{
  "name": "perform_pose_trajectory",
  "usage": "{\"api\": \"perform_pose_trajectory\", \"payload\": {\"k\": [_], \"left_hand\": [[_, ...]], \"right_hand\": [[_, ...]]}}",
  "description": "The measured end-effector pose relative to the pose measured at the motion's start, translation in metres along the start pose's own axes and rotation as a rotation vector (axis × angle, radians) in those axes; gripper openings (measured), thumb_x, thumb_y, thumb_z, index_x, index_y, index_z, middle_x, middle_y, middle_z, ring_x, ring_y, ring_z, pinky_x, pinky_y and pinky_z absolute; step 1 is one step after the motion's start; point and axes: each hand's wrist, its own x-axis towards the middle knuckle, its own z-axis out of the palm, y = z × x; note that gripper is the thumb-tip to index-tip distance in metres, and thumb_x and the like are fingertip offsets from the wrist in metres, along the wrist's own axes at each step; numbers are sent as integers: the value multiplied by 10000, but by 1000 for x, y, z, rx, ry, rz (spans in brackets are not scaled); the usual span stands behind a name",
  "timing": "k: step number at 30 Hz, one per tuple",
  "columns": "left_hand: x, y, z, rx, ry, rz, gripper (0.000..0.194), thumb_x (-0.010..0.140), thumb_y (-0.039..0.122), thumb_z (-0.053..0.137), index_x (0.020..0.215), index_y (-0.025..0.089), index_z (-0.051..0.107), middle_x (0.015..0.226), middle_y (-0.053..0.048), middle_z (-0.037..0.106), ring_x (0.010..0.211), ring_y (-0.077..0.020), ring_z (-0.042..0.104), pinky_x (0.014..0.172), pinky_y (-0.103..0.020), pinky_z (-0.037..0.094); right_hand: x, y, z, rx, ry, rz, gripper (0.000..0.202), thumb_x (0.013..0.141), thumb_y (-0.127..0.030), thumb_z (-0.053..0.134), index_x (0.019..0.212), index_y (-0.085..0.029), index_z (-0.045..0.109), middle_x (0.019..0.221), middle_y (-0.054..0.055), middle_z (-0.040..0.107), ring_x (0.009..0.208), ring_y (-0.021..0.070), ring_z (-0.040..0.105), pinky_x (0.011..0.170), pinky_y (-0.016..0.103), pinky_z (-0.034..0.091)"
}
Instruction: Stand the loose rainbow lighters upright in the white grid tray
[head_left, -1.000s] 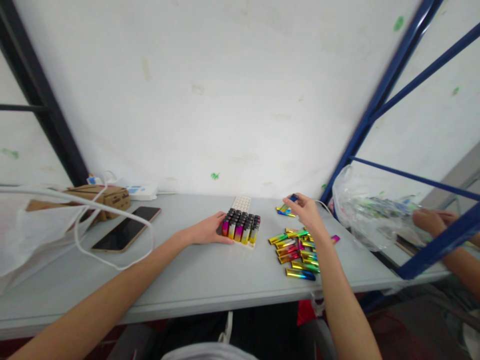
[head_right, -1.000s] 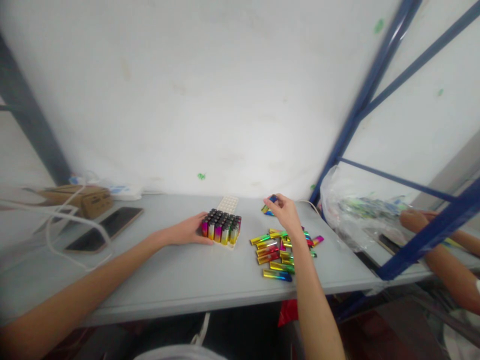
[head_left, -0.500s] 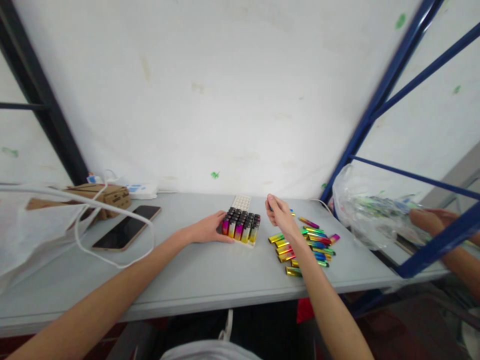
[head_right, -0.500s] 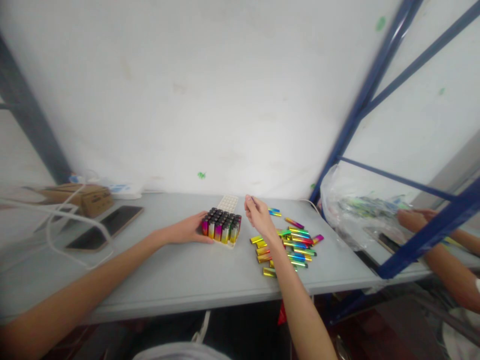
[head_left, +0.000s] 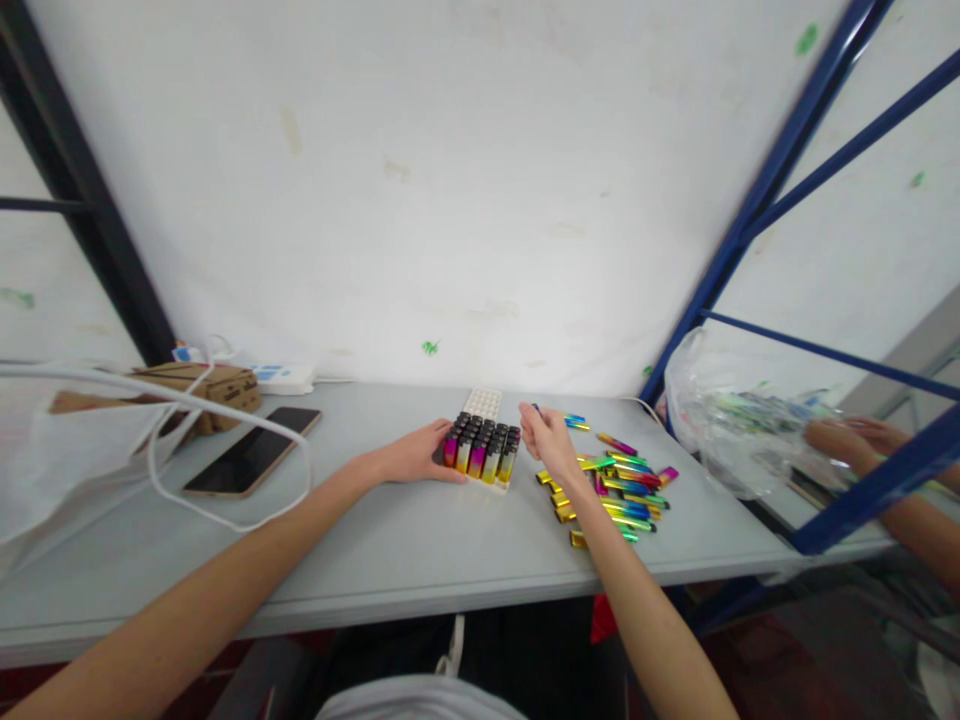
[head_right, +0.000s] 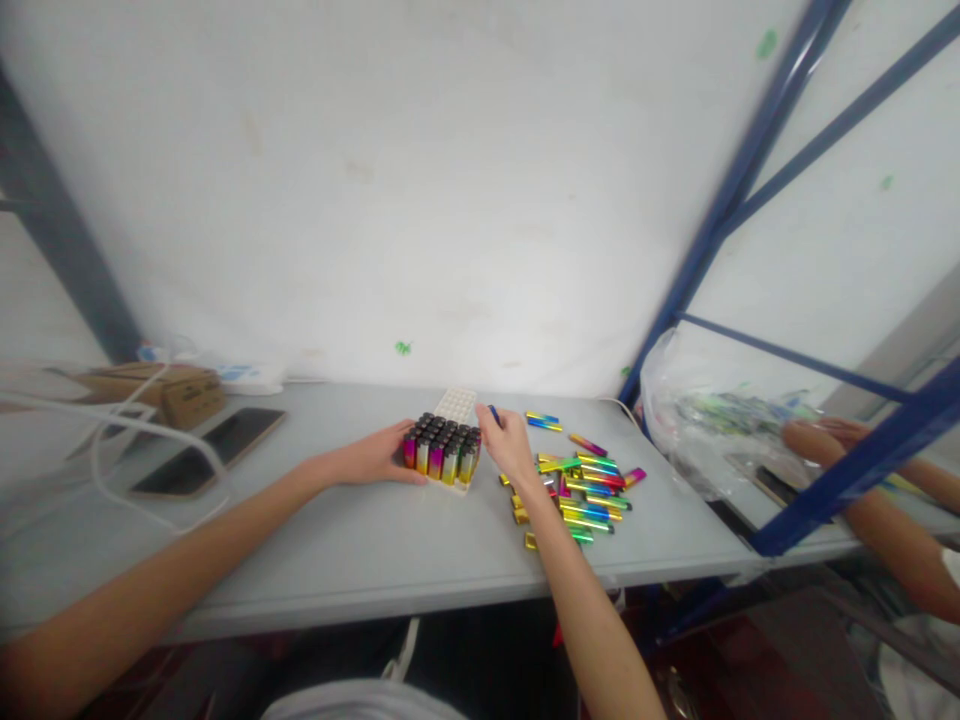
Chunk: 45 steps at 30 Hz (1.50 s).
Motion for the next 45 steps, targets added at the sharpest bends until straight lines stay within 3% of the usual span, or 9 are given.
{"api": "perform_pose_trajectory", "payload": {"k": [3, 7, 12, 21, 26, 31, 35, 39, 45], "left_hand": [[0, -1, 0, -2, -4, 2, 810, 814, 656, 894, 1446, 216, 642, 1450, -120, 664, 1366, -379, 626, 1251, -477, 455], [0, -1, -1, -9, -14, 6, 807, 804, 679, 894, 1427, 226, 655, 1445, -125, 661, 1377, -377, 621, 1256, -479, 451], [1, 0, -1, -17, -9, 0, 811, 796, 684, 900, 1425, 232, 658, 1456, -128, 662, 1374, -380, 627, 1256, -488, 451], [0, 0, 0, -8, -4, -1, 821, 803, 672, 901, 1452, 238, 645, 1446, -123, 669, 1358, -378, 631, 1248, -493, 459], [0, -1, -1, -12, -10, 3, 817, 814, 678, 892, 1462, 245, 649, 1460, -116, 665, 1379, -370, 618, 1263, -483, 440], [0, -2, 0, -11, -23, -5, 839, 816, 665, 892, 1478, 217, 638, 1472, -131, 655, 1387, -370, 609, 1266, -468, 430], [0, -2, 0, -15, -16, -8, 854, 817, 666, 889, 1500, 228, 620, 1462, -118, 664, 1362, -366, 624, 1248, -468, 452], [0, -2, 0, -8, -20, -12, 835, 811, 665, 895, 1476, 233, 635, 1448, -117, 666, 1361, -369, 627, 1242, -475, 461], [0, -2, 0, -12, -13, -16, 823, 794, 679, 902, 1436, 226, 656, 1429, -124, 670, 1357, -382, 628, 1241, -488, 461]], "right_hand": [[0, 2, 2, -78, 109, -51, 642, 879, -829, 537, 595, -278, 369, 521, -49, 355, 506, 123, 340, 473, 278, 263], [-1, 1, 4, -149, 126, -78, 544, 885, -702, 528, 583, -267, 406, 540, -31, 401, 543, 135, 378, 522, 287, 274], [-2, -2, 3, -174, 77, -90, 580, 917, -732, 480, 586, -260, 418, 538, -29, 415, 557, 138, 382, 551, 295, 278], [-1, -4, 0, -227, 114, -131, 554, 945, -692, 476, 601, -265, 397, 555, -33, 392, 575, 146, 378, 567, 299, 281], [-6, -17, -10, -219, -40, -189, 523, 1012, -704, 498, 762, -245, 533, 641, -32, 524, 646, 163, 479, 610, 279, 370], [-17, -42, -30, -249, -265, -233, 385, 1110, -570, 459, 962, -240, 589, 761, -19, 634, 677, 162, 578, 679, 285, 463], [-21, -56, -43, -394, -282, -339, 359, 1081, -536, 578, 995, -217, 717, 997, 73, 735, 859, 203, 672, 784, 319, 528], [-20, -53, -47, -519, -337, -334, 296, 1046, -470, 665, 944, -209, 763, 871, 52, 746, 773, 203, 661, 760, 330, 512], [-19, -37, -39, -443, -475, -187, 86, 988, -293, 743, 1024, -227, 701, 802, -6, 759, 724, 193, 694, 694, 298, 500]]}}
